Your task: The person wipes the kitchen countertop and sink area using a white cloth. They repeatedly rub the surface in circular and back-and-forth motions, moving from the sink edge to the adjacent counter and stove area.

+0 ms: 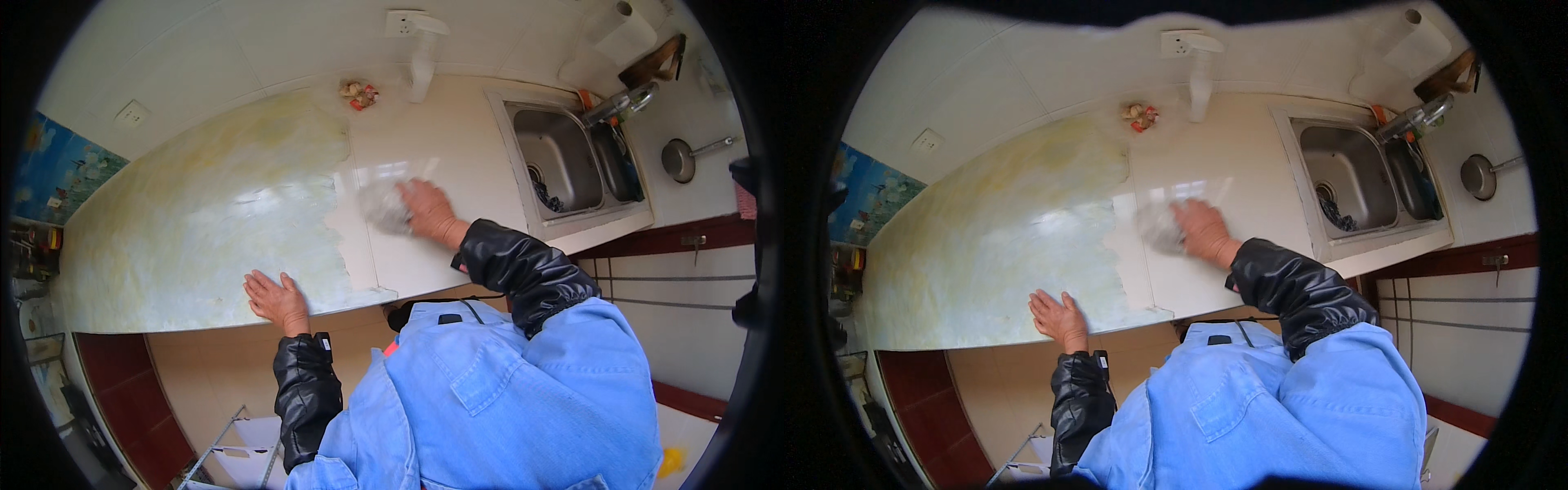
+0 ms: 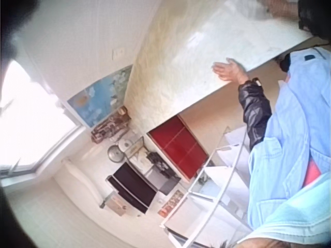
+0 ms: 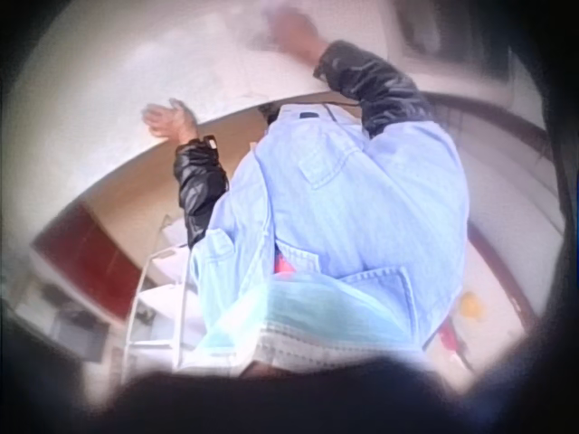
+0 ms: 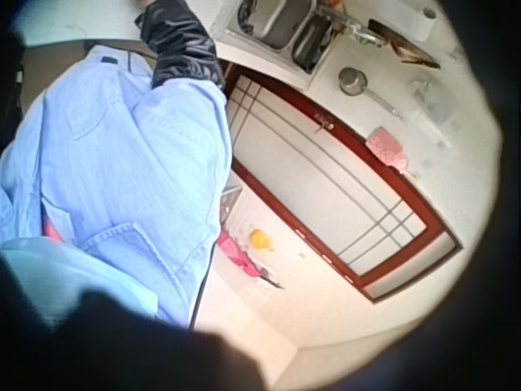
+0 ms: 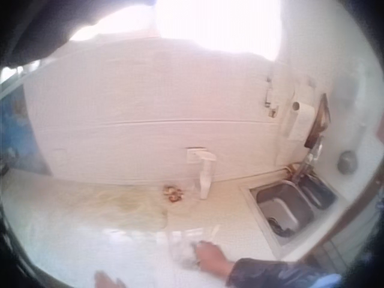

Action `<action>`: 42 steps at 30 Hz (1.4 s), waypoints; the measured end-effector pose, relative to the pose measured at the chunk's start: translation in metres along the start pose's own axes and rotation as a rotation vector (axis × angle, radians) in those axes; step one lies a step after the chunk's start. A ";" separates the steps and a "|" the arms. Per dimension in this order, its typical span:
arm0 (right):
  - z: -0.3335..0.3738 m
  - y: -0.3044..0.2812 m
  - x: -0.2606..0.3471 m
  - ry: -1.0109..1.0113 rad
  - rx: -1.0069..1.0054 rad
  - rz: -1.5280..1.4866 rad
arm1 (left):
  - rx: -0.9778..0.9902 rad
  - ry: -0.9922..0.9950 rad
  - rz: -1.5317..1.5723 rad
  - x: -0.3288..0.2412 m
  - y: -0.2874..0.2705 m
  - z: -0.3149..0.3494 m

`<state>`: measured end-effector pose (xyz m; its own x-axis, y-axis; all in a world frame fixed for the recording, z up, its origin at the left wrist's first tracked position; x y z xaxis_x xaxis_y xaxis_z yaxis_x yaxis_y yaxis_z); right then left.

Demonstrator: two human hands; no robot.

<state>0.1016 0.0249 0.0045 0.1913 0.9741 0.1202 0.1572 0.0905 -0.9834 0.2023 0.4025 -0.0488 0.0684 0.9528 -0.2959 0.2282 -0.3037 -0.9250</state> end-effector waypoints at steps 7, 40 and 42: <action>-0.069 0.012 0.055 -0.245 0.107 -0.103 | -0.002 0.011 0.027 -0.001 0.000 -0.001; -0.159 0.048 0.279 -0.707 0.182 -0.162 | 0.075 -0.013 0.107 -0.008 -0.004 0.001; -0.192 0.047 0.244 -0.533 0.143 -0.130 | 0.032 0.013 0.124 -0.008 -0.005 0.002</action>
Point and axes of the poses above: each hand's wrist, its own z-axis away from the middle knuckle, its own y-axis out of the palm, x = y × z, the point moved 4 cm from there along -z, towards the middle knuckle, and after that the axes turned 10 degrees about z, right-handed, at the moved point
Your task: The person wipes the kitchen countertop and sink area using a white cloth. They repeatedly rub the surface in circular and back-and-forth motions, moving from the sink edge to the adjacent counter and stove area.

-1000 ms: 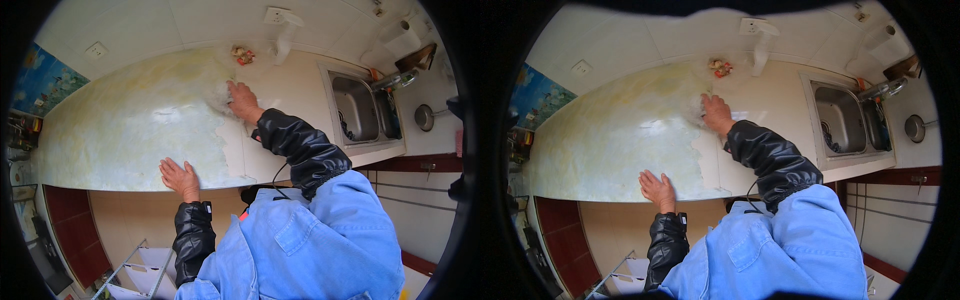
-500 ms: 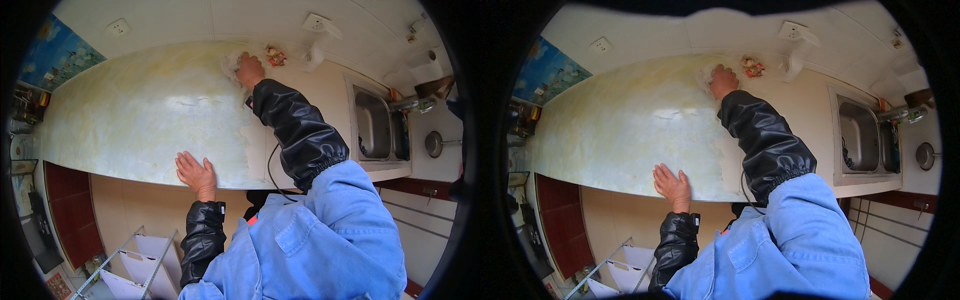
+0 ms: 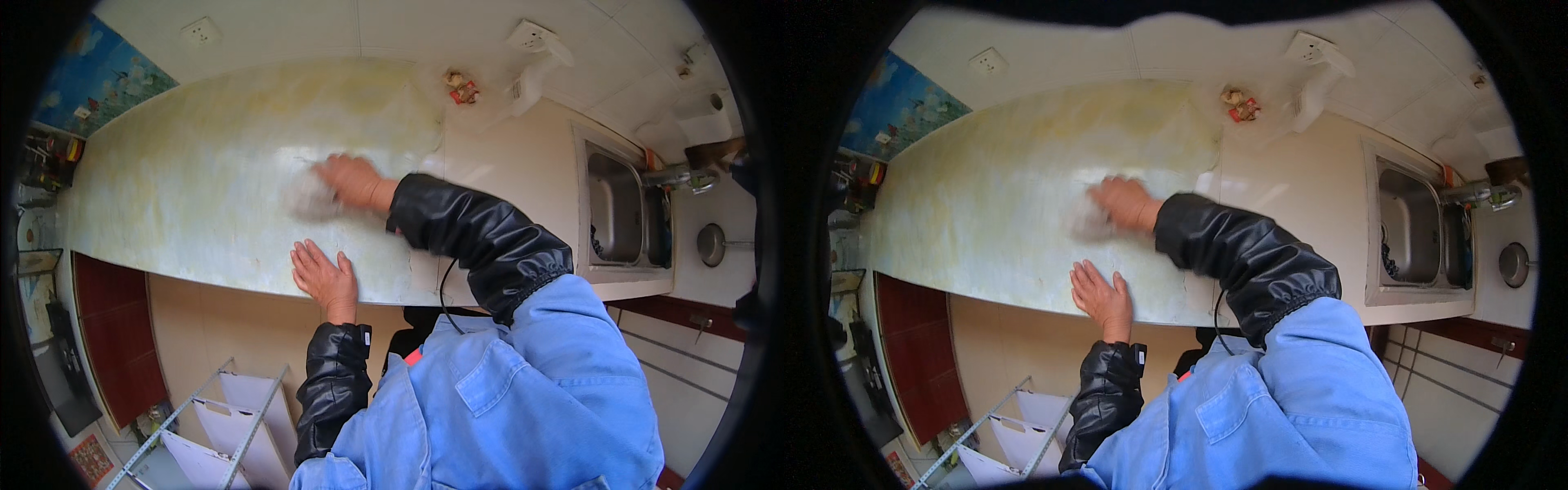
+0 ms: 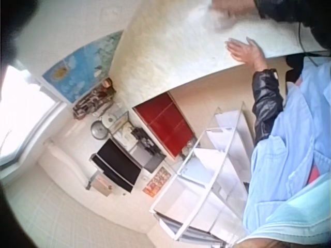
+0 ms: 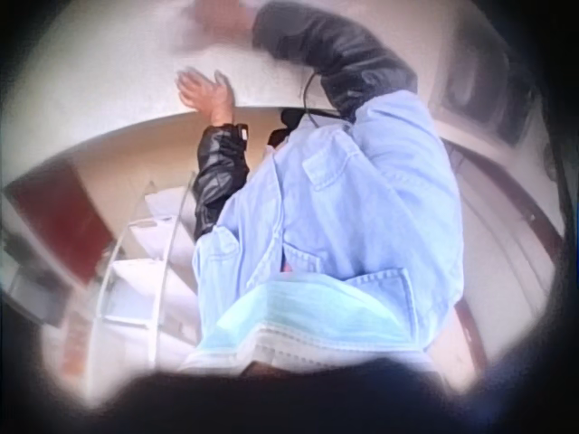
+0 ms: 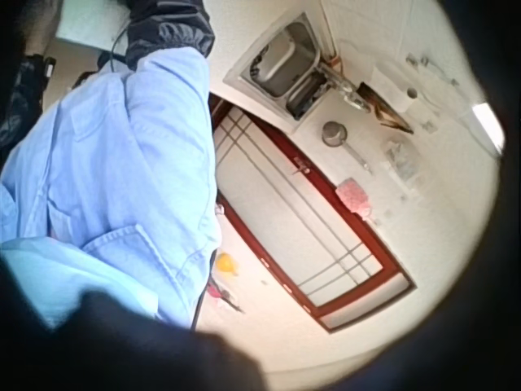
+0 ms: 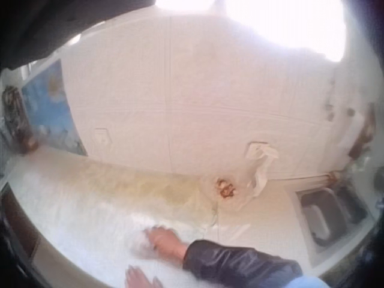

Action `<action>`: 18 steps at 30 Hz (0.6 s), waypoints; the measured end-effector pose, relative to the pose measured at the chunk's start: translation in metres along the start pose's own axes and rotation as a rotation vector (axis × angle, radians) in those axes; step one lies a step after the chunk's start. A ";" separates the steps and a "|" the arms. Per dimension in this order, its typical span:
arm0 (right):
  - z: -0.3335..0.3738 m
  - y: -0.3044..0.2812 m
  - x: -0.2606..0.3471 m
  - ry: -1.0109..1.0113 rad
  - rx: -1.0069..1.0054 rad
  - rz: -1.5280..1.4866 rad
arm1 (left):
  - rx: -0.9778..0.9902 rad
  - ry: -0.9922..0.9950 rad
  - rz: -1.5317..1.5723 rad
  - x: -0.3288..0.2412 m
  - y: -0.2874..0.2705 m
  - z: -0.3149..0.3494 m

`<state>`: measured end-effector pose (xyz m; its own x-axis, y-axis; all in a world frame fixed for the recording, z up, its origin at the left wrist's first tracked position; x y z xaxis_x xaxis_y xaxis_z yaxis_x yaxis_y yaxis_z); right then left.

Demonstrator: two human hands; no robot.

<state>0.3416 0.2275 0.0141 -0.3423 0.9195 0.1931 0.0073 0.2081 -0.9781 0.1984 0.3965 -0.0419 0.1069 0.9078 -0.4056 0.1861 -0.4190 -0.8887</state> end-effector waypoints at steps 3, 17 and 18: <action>-0.005 -0.022 -0.074 0.381 -0.119 0.056 | -0.001 -0.003 -0.003 0.002 0.000 0.000; 0.168 -0.002 -0.007 0.094 -0.082 -0.031 | 0.015 0.023 -0.091 0.004 0.007 0.005; 0.196 -0.006 -0.026 0.201 -0.108 -0.037 | -0.002 0.031 -0.087 0.002 0.007 0.004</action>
Point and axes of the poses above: each hand's wrist, its own z-axis away from the middle knuckle, its own y-axis out of the palm, x = y × z, the point moved 4 cm from there along -z, towards the middle knuckle, and after that the axes turned 10 degrees about z, right-handed, at the moved point
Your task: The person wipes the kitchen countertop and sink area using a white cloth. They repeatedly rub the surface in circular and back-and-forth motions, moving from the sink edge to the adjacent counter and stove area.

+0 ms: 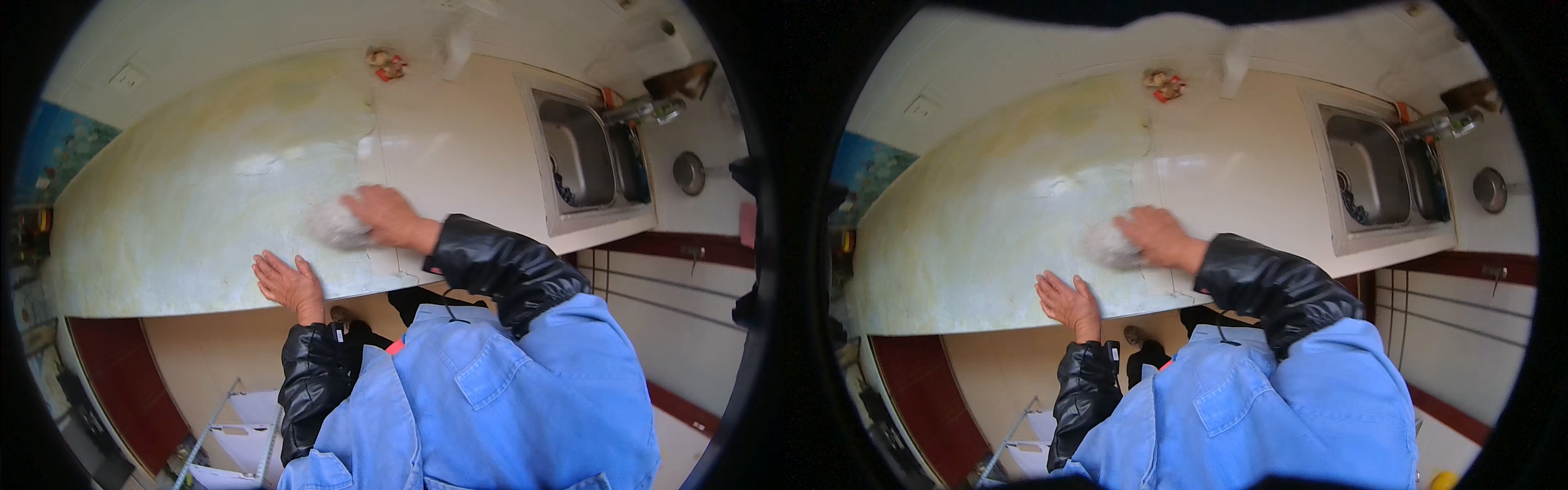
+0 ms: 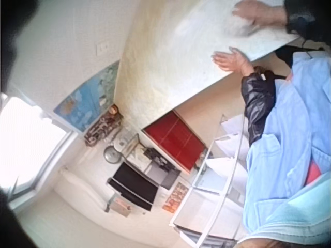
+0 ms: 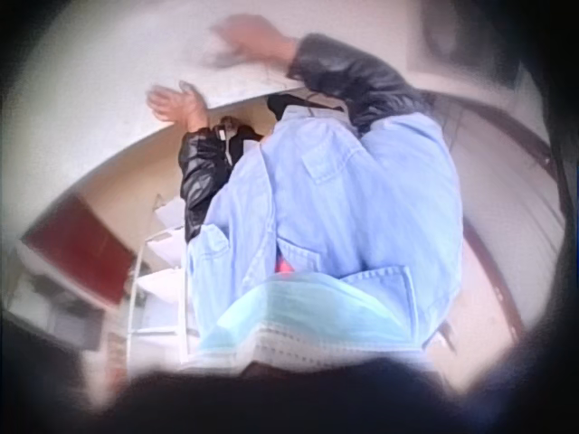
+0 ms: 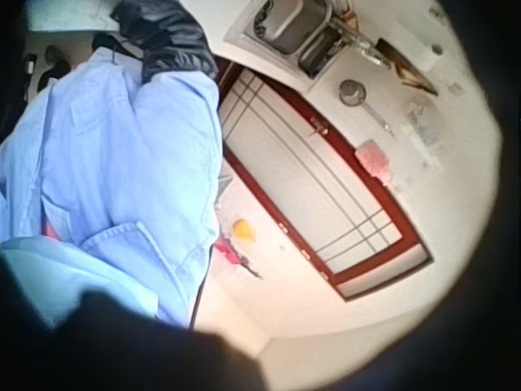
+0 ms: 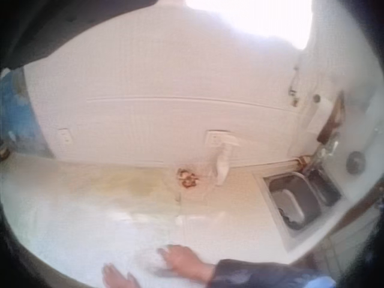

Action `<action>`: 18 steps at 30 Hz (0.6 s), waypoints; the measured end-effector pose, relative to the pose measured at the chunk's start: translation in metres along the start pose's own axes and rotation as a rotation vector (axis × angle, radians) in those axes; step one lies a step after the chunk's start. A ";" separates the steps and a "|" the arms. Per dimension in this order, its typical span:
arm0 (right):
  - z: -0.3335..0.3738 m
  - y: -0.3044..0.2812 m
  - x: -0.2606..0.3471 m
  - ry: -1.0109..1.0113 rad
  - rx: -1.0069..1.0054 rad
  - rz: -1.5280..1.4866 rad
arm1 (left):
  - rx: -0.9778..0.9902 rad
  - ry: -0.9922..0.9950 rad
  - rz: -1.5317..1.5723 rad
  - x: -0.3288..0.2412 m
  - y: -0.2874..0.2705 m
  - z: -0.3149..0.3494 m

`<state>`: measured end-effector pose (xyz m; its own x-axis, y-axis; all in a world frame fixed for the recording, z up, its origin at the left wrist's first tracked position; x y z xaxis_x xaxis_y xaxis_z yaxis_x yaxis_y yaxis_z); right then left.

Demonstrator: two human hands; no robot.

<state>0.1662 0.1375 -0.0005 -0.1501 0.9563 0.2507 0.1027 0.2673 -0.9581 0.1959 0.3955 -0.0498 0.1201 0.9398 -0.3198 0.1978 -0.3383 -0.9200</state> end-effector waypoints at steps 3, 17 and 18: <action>0.085 -0.035 -0.085 0.298 -0.179 0.135 | 0.001 0.010 -0.025 -0.003 0.000 0.002; 0.223 -0.010 -0.030 0.507 -0.101 0.194 | 0.006 0.083 -0.107 -0.002 0.016 0.010; 0.232 -0.016 -0.034 0.494 -0.165 0.207 | 0.014 0.085 -0.106 -0.001 0.018 0.010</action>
Point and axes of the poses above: each hand's wrist, its own z-axis away from the middle knuckle, its own y-axis out of the palm, x = y × z, the point moved 4 cm from there along -z, towards the middle knuckle, and after that the axes turned 10 degrees about z, right-handed, at the moved point
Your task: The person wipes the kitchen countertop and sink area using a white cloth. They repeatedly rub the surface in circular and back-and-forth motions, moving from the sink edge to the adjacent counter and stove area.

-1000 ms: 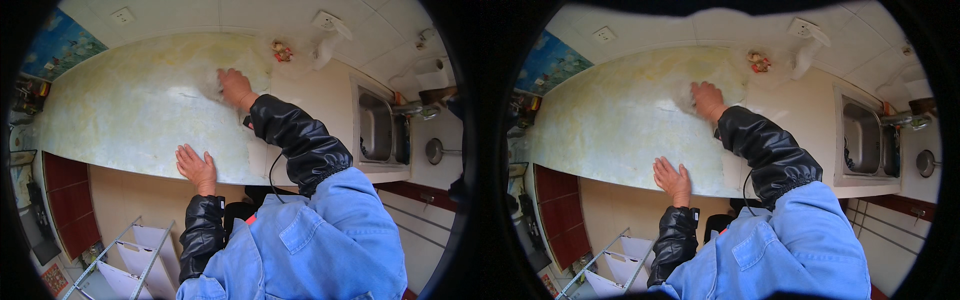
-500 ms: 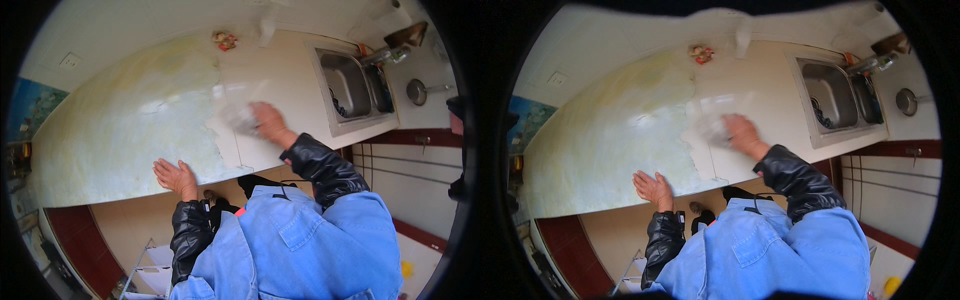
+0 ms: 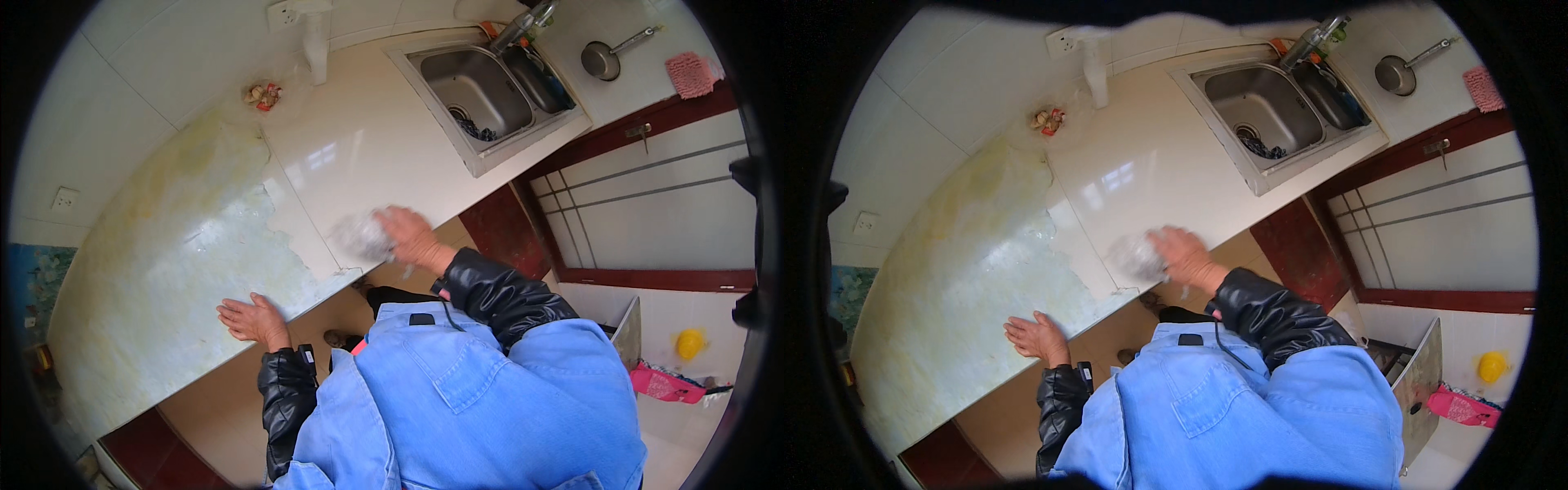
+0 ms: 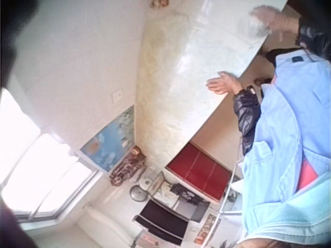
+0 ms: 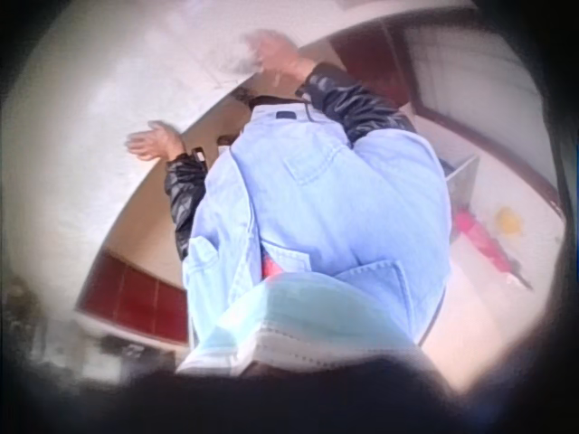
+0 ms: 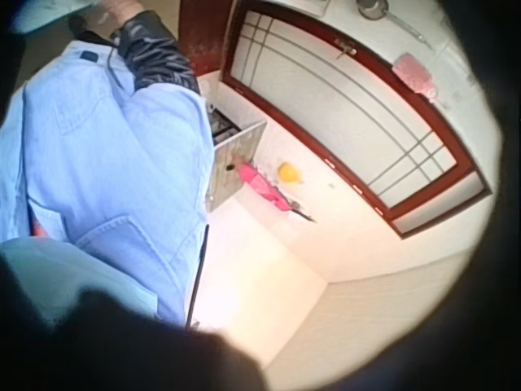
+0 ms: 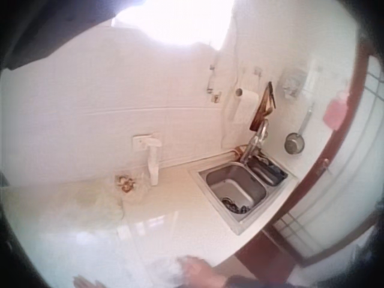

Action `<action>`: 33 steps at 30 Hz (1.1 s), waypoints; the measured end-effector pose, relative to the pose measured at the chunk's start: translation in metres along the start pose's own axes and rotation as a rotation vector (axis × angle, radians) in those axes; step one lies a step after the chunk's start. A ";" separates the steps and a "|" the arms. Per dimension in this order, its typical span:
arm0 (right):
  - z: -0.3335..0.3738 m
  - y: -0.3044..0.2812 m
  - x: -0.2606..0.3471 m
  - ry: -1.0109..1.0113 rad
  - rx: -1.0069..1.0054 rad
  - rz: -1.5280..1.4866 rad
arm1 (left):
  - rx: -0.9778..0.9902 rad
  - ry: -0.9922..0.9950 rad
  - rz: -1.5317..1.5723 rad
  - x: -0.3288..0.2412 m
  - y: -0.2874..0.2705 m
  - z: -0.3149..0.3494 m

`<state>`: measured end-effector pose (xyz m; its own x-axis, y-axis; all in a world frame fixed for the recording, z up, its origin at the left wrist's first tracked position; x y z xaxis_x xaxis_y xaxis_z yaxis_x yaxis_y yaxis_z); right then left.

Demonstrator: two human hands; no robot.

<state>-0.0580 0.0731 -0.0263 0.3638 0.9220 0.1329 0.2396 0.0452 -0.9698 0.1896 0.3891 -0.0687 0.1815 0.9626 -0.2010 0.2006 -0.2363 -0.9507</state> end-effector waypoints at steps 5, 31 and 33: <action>0.027 -0.031 -0.147 0.716 -0.028 0.159 | 0.035 0.038 0.032 0.002 0.006 0.001; -0.073 0.067 0.122 -0.175 0.128 -0.153 | -0.027 0.036 0.071 0.074 0.038 0.002; -0.107 0.070 0.101 0.030 0.094 -0.047 | 0.005 0.010 0.090 0.067 0.034 0.003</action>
<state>0.0915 0.1278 -0.0586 0.3815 0.9060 0.1834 0.1716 0.1255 -0.9771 0.2057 0.4456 -0.1151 0.2078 0.9363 -0.2830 0.1787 -0.3208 -0.9301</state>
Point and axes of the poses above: each hand's wrist, its own z-axis away from the middle knuckle, its own y-axis out of the palm, x = y × z, the point moved 4 cm from there along -z, towards the middle knuckle, and after that the axes turned 10 degrees about z, right-handed, at the moved point
